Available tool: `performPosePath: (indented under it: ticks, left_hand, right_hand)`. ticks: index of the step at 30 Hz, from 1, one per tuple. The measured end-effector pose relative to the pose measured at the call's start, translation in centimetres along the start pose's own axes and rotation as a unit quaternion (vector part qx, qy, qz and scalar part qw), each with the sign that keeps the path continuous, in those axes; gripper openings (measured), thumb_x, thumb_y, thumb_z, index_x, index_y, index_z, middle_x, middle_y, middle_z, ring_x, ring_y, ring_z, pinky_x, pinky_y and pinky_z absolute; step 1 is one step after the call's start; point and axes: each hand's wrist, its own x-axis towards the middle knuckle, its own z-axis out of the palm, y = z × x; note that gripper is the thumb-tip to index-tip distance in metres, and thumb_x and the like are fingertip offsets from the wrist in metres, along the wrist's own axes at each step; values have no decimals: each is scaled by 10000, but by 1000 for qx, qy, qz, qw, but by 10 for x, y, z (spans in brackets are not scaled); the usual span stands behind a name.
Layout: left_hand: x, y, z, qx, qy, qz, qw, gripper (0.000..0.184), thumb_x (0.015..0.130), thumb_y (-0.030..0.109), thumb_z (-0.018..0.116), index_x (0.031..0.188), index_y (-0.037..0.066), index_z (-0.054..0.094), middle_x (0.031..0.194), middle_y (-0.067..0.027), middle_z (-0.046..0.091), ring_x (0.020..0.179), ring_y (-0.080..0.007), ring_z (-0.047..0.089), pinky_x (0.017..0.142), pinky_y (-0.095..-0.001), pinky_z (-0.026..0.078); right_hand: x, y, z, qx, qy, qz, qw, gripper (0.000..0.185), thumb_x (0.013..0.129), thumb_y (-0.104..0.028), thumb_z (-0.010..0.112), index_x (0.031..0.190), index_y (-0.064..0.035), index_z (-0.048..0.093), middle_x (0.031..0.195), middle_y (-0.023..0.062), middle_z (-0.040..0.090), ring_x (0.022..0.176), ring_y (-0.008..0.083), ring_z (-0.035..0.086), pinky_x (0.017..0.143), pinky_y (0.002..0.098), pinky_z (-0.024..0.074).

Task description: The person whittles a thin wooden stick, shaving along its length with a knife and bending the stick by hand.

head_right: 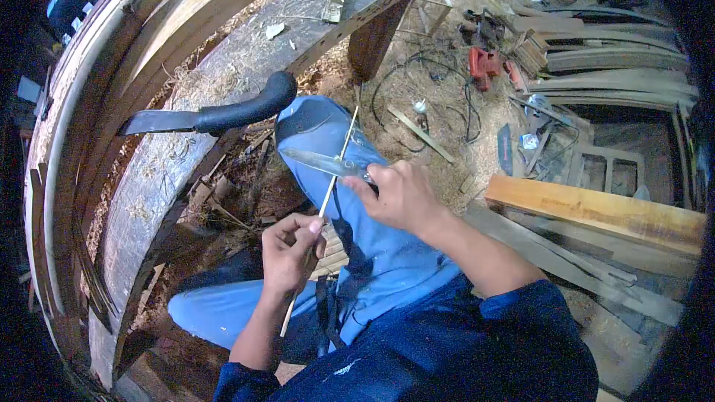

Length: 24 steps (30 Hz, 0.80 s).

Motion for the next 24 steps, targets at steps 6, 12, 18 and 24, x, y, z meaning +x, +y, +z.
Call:
performPosePath:
  ticks: [6, 12, 18, 24]
  left_hand:
    - [-17, -10, -10, -11, -8, 6, 1000, 160, 965, 124, 631, 958, -31, 671, 602, -34, 606, 464, -48, 459, 435, -224, 324]
    - [-30, -14, -25, 3, -35, -30, 999, 155, 962, 125, 635, 961, -29, 658, 607, -48, 611, 465, -59, 470, 431, -227, 320]
    - [-30, -1, -26, 1, -44, -66, 997, 209, 920, 161, 670, 952, -46, 675, 581, -63, 582, 452, -90, 487, 418, -238, 314]
    - [-30, 14, -49, 31, -68, -19, 997, 195, 929, 136, 641, 899, -54, 673, 558, -57, 571, 413, -83, 458, 392, -235, 297]
  right_hand:
    - [0, 2, -2, 3, -1, 23, 1000, 529, 920, -476, 611, 616, -44, 598, 526, 226, 568, 541, 430, 624, 523, 523, 500]
    - [-2, 22, 0, -1, 35, 51, 998, 522, 912, -457, 629, 606, -34, 604, 537, 238, 571, 538, 441, 616, 520, 524, 495]
    - [-4, 19, 0, -1, 56, 59, 997, 521, 910, -437, 641, 596, -23, 598, 540, 248, 565, 534, 441, 611, 514, 520, 482]
    - [-4, 25, 2, 14, 86, 88, 992, 514, 925, -425, 627, 611, -20, 608, 553, 247, 570, 549, 443, 612, 512, 513, 476]
